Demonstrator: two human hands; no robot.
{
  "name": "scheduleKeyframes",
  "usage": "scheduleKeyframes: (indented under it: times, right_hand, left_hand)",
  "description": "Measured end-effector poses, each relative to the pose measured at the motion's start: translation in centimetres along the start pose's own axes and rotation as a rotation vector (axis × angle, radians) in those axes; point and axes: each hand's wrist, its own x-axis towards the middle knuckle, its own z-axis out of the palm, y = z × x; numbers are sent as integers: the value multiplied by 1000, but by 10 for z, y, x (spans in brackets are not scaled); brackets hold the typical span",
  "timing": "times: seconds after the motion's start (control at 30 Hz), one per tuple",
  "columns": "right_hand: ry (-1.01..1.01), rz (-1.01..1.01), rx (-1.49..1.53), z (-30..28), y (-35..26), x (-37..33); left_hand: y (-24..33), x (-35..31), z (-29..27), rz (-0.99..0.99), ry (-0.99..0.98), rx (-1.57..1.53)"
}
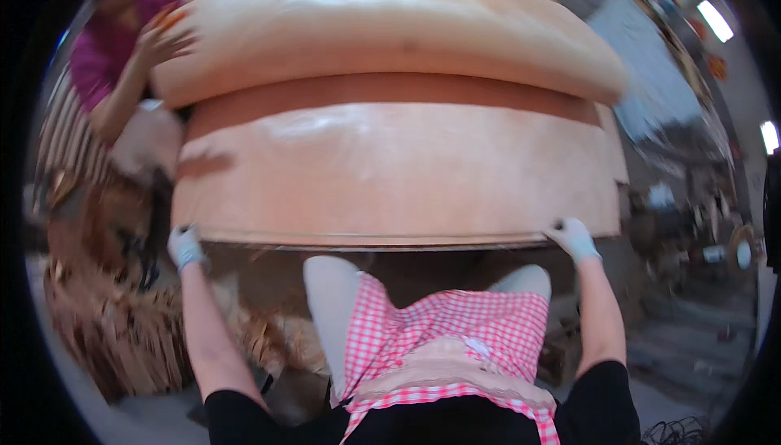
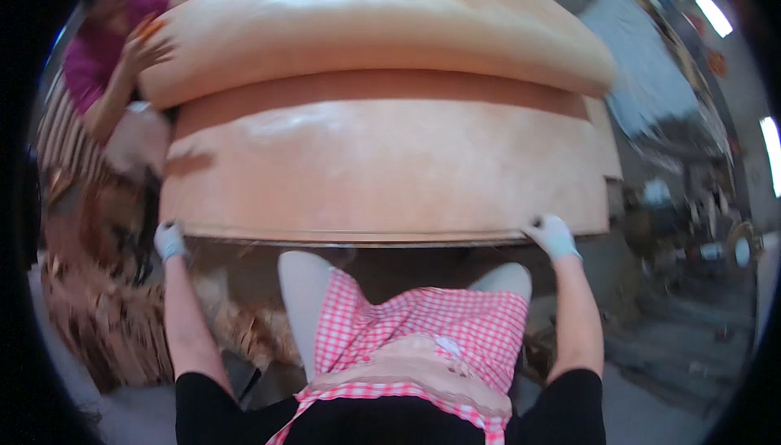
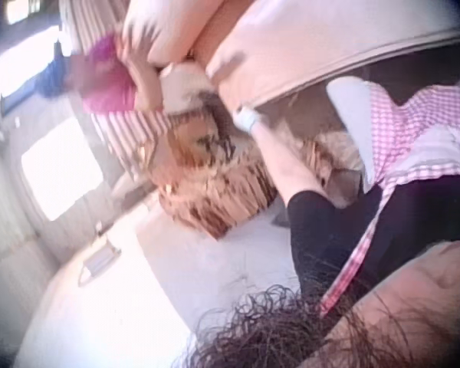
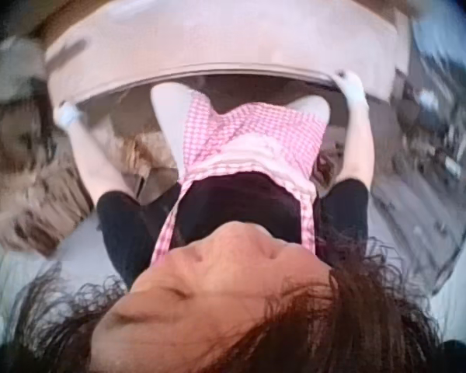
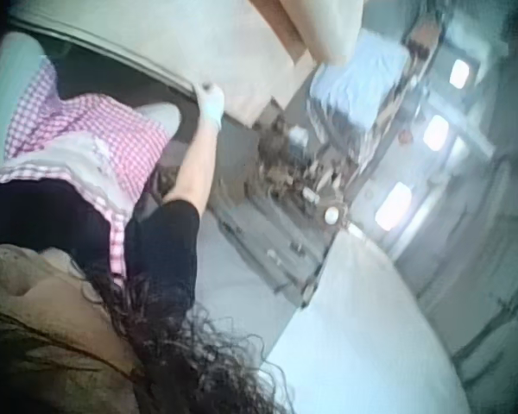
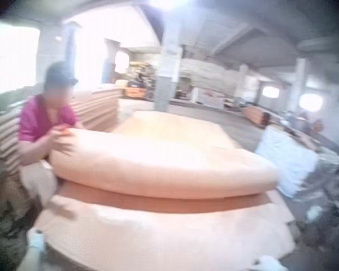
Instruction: The person uses a long straight blade to cut thin wood veneer sheets on a workbench. They repeatedly pull the blade along the edge of the veneer to slice it, while a coworker assists by holding and rolling the material.
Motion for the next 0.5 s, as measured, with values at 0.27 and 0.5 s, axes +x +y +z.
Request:
scheduleKeyframes:
  times: [0.27, 0.5]
  right_hand:
    - [-159, 50, 67, 2, -15, 6]
    - [-131, 34, 150, 5, -8, -5]
  left_hand:
    - [162, -266, 173, 519, -337, 454]
    - [227, -514, 317, 1162, -776, 615]
